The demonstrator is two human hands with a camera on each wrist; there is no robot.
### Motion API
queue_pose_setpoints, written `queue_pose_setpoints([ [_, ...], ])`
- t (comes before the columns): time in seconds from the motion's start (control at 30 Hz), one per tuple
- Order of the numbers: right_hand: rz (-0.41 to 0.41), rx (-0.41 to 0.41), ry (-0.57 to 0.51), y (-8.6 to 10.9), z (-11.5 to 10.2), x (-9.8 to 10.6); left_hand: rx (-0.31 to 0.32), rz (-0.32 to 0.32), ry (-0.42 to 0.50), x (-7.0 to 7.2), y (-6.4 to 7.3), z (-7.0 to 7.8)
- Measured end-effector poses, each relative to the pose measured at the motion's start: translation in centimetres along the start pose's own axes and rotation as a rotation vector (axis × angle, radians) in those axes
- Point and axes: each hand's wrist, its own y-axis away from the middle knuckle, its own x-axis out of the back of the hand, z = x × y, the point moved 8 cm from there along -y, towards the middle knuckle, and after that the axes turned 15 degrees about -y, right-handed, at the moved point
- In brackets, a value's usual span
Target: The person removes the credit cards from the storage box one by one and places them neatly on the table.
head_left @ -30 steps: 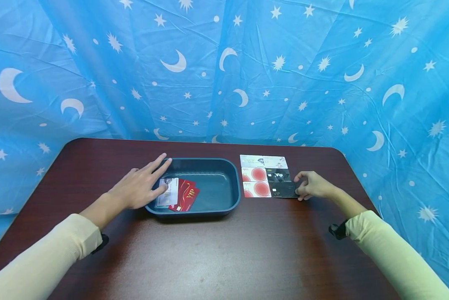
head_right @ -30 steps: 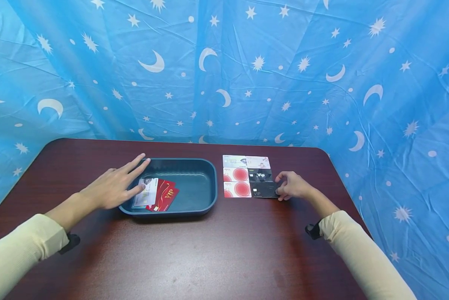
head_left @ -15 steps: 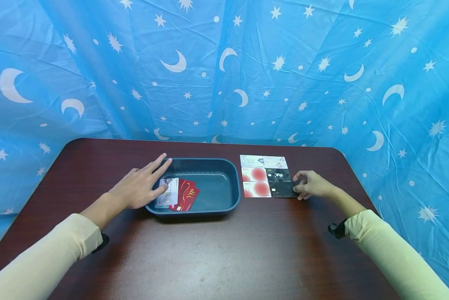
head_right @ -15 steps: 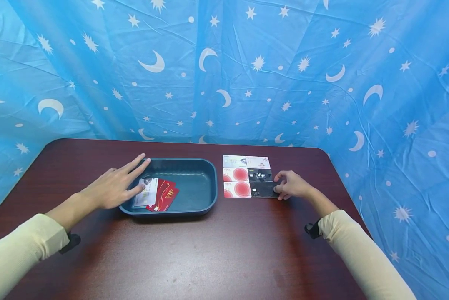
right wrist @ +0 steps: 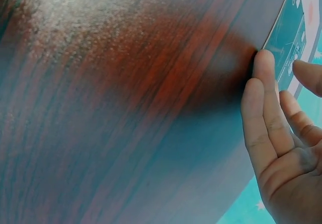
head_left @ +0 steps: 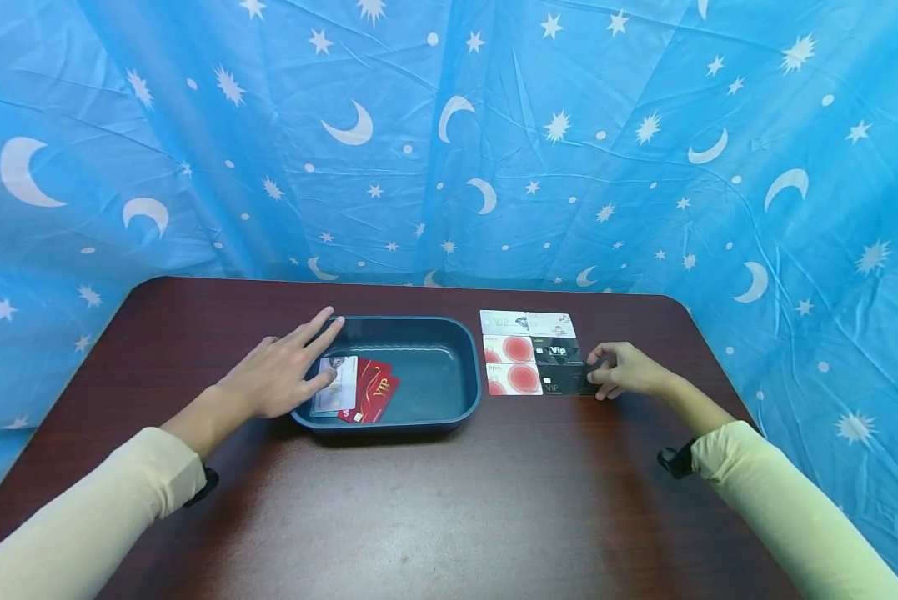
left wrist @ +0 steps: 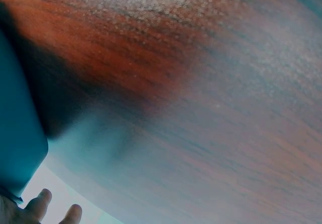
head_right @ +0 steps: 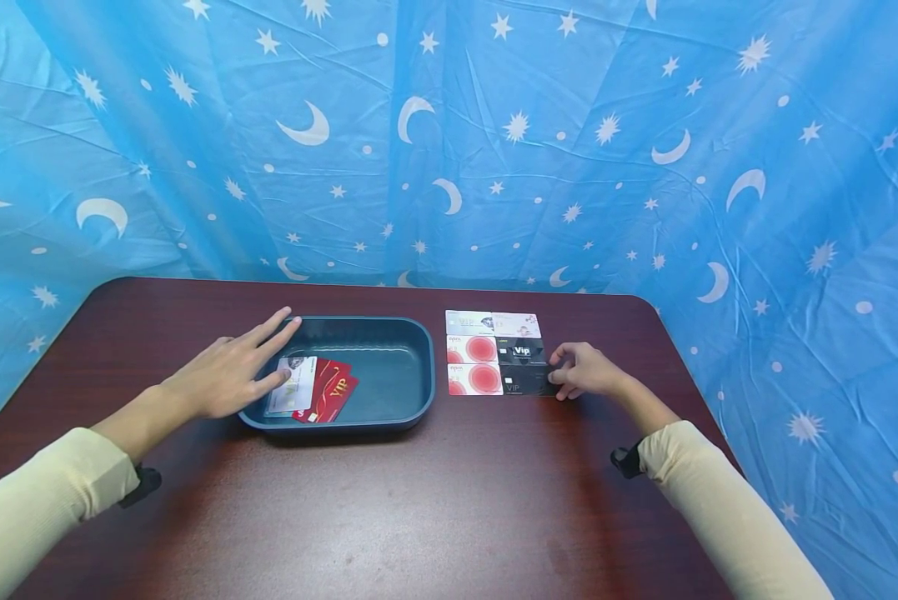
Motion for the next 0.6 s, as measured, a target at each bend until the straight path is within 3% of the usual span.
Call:
queue_pose_setpoints([
  [0.27,-0.014,0.017,0.010,-0.6,-1.3,-0.1,0.001,-0.002,-0.004,0.1,0.1,0.0],
  [0.6,-0.104,0.127,-0.072,-1.7,-6.6,-1.5,0.002,0.002,0.002,0.2,0.1,0.1],
])
